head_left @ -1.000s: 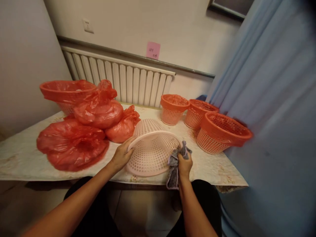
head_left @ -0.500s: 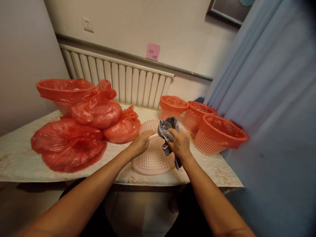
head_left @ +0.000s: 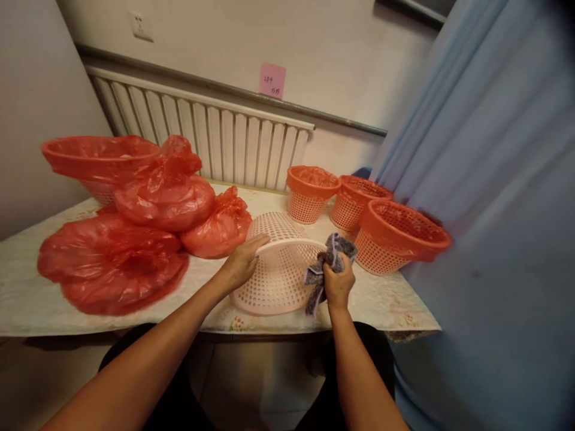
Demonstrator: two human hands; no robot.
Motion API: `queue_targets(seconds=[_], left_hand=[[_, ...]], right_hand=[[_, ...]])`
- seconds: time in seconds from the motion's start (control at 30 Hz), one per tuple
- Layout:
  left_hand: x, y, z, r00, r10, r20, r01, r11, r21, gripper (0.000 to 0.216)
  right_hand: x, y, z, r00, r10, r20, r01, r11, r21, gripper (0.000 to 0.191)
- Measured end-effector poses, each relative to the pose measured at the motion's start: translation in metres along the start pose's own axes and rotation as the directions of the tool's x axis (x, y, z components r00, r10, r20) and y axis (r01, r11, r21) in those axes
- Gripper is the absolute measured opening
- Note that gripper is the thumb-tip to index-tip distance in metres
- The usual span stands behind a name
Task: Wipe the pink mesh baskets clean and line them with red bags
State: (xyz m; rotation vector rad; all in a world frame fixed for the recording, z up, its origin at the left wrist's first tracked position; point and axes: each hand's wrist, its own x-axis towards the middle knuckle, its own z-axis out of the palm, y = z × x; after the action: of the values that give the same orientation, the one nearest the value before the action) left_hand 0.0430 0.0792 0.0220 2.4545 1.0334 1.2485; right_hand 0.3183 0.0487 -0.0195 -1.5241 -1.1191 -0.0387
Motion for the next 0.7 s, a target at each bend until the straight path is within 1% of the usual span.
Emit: queue_targets(seconds=[0.03,0.1,0.17,0.23,0.3,0.33,0.4,0.47,0.5,0.53,0.57,0.6,0.63,0.67,0.7], left_hand=[[-0.001,0.0,-0.001,1.0,-0.001,-0.005,0.001,1.0,-0.009,0.051],[-0.004,-0.001,-0.003,1.0,-0.01,-0.017,0.01,1.0,-0.021,0.052],[-0.008,-0.004,-0.005,0.999,-0.027,-0.035,0.026,0.999,-0.025,0.052],[-0.016,-0.008,-0.007,0.996,-0.053,-0.069,0.051,0.998,-0.022,0.052],[-0.029,-0.014,-0.008,0.985,-0.098,-0.142,0.096,0.995,-0.02,0.05],[-0.036,-0.017,-0.009,0.973,-0.133,-0.189,0.131,0.991,-0.024,0.048],[-0.05,-0.021,-0.009,0.942,-0.219,-0.254,0.215,0.976,-0.042,0.045],[-0.058,-0.022,-0.009,0.92,-0.296,-0.257,0.29,0.955,-0.063,0.044],[-0.059,-0.02,-0.009,0.915,-0.319,-0.246,0.313,0.947,-0.068,0.045],[-0.056,-0.018,-0.009,0.915,-0.326,-0.236,0.32,0.945,-0.066,0.045],[-0.052,-0.016,-0.008,0.92,-0.315,-0.232,0.311,0.949,-0.057,0.044],[-0.045,-0.013,-0.007,0.929,-0.289,-0.232,0.287,0.957,-0.041,0.043],[-0.038,-0.011,-0.006,0.94,-0.252,-0.228,0.254,0.967,-0.021,0.041],[-0.03,-0.01,-0.005,0.953,-0.209,-0.219,0.214,0.977,0.0,0.04],[-0.023,-0.009,-0.005,0.964,-0.17,-0.205,0.177,0.984,0.017,0.04]], right_hand=[[-0.008,0.01,0.002,0.993,0.112,-0.027,-0.111,0.993,0.041,0.043],[-0.029,0.027,0.008,0.95,0.307,-0.05,-0.3,0.947,0.115,0.047],[-0.051,0.041,0.014,0.908,0.418,-0.026,-0.409,0.899,0.156,0.049],[-0.069,0.048,0.019,0.892,0.45,0.027,-0.448,0.878,0.171,0.048],[-0.077,0.049,0.021,0.887,0.456,0.079,-0.462,0.867,0.187,0.045],[-0.075,0.047,0.02,0.887,0.451,0.096,-0.461,0.867,0.192,0.044],[-0.061,0.036,0.016,0.897,0.431,0.099,-0.442,0.876,0.191,0.043],[-0.035,0.017,0.008,0.932,0.355,0.076,-0.363,0.917,0.164,0.042],[-0.02,0.004,0.004,0.973,0.222,0.067,-0.228,0.968,0.104,0.041],[-0.006,-0.01,-0.001,0.994,0.072,0.087,-0.078,0.995,0.063,0.039],[0.007,-0.025,-0.004,0.99,-0.068,0.123,0.065,0.998,0.026,0.037],[0.017,-0.041,-0.007,0.968,-0.19,0.162,0.195,0.981,-0.016,0.036],[0.026,-0.056,-0.009,0.931,-0.293,0.218,0.312,0.948,-0.06,0.035],[0.032,-0.07,-0.01,0.885,-0.37,0.281,0.41,0.907,-0.097,0.035],[0.036,-0.082,-0.01,0.844,-0.421,0.333,0.483,0.866,-0.13,0.035]])
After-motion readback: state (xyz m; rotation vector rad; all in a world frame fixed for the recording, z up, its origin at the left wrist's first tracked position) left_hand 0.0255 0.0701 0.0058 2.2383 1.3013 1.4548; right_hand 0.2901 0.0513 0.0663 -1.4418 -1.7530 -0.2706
